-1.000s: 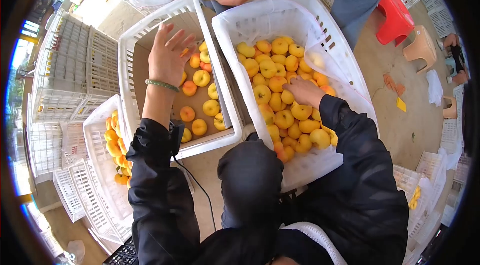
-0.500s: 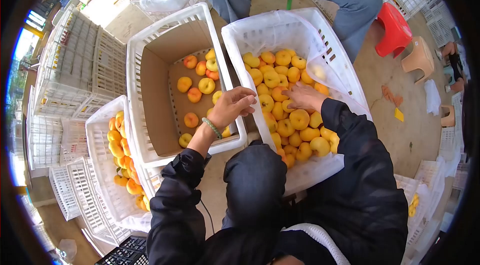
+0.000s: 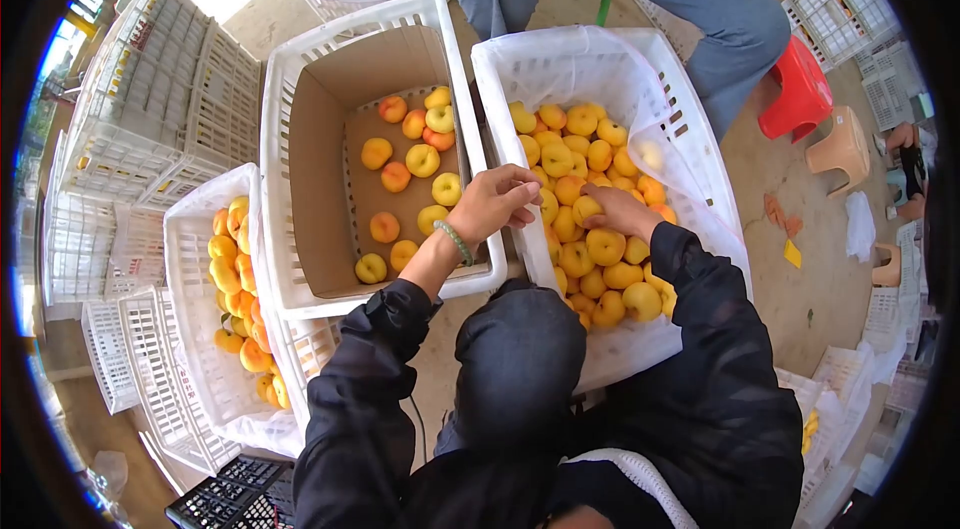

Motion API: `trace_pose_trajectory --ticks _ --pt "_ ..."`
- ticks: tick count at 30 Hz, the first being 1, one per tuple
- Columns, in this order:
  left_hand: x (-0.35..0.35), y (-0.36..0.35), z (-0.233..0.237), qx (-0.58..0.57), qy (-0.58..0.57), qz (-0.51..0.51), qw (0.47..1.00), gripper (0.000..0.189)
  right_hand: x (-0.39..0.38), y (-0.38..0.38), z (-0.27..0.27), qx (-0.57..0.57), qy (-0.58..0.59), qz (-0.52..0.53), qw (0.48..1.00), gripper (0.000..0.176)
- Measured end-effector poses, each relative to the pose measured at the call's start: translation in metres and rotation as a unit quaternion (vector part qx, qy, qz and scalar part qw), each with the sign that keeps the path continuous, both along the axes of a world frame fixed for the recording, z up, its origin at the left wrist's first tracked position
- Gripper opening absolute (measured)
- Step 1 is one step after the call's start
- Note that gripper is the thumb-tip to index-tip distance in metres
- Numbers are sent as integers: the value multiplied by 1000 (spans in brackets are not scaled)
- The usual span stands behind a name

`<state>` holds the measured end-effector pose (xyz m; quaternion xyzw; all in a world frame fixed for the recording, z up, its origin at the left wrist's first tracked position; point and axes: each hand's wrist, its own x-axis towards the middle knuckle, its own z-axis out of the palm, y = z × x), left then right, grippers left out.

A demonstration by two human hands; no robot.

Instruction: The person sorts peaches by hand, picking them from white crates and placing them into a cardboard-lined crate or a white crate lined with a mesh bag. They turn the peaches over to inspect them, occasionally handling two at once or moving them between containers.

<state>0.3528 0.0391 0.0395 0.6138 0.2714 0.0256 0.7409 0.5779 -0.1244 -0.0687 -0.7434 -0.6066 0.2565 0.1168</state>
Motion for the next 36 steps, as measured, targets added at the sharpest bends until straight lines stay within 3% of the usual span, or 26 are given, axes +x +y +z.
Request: trace_pose_trajectory --ticks 2,3,4,6,8,10,12,15,18,20,23,24,25,26,27,28,30,32,33,34,35,36 --pt "0 1 -1 -13 -6 6 1000 26 4 2 1 51 -20 32 998 42" --pt "-1 1 -2 -25 -10 11 1000 26 4 10 24 -33 133 -91 986 37" --pt "-1 1 -4 -29 -8 11 999 26 6 17 39 -117 280 -212 929 33" --pt "1 -1 -8 -7 -16 28 999 26 26 20 41 19 487 -203 849 27" --pt "7 -4 -7 -3 -28 54 998 24 16 29 65 20 463 -193 865 28" --pt "11 -3 -8 8 -19 80 997 23 8 34 68 -10 291 -170 942 31" --pt "8 -2 -7 -8 -12 82 997 22 -1 31 34 42 162 -92 982 47" --pt "0 -1 -5 -38 -3 62 997 21 -26 30 12 45 -19 16 999 67" --pt "-7 4 1 -50 -16 34 998 22 -42 34 14 -37 -80 11 996 71" --pt "-9 5 3 -27 -6 24 999 22 -37 37 0 -20 -87 34 995 74" --pt "-8 9 -5 21 -21 33 999 25 -27 35 9 49 -20 -34 998 67" --pt "-7 7 -5 66 -26 31 997 28 -15 37 19 -20 352 -103 930 60" --pt "-2 4 -2 193 -85 21 977 39 -8 35 33 -82 669 -161 721 55" --pt "6 -2 10 191 -85 17 978 39 -13 35 54 -81 670 -166 719 55" --pt "16 -9 25 397 -146 11 906 43 -25 40 81 -73 742 -121 656 53" --pt "21 -17 36 581 -201 5 789 49 -35 40 101 -65 806 -75 584 52" --pt "26 -23 47 559 -197 -12 805 51 -44 38 133 -111 808 -27 579 54" --pt "25 -25 45 543 -189 -23 818 53 -44 35 130 -159 803 30 573 56" --pt "21 -23 37 329 -182 13 927 51 -36 32 110 -173 681 -43 710 56" --pt "17 -16 36 104 -168 56 979 49 -25 34 91 -176 530 -104 823 56" --pt "10 -10 41 -169 -114 98 974 44 -23 22 73 -122 246 -7 961 55" --pt "4 1 43 -268 -72 102 955 39 -26 3 55 -41 -61 88 993 55"
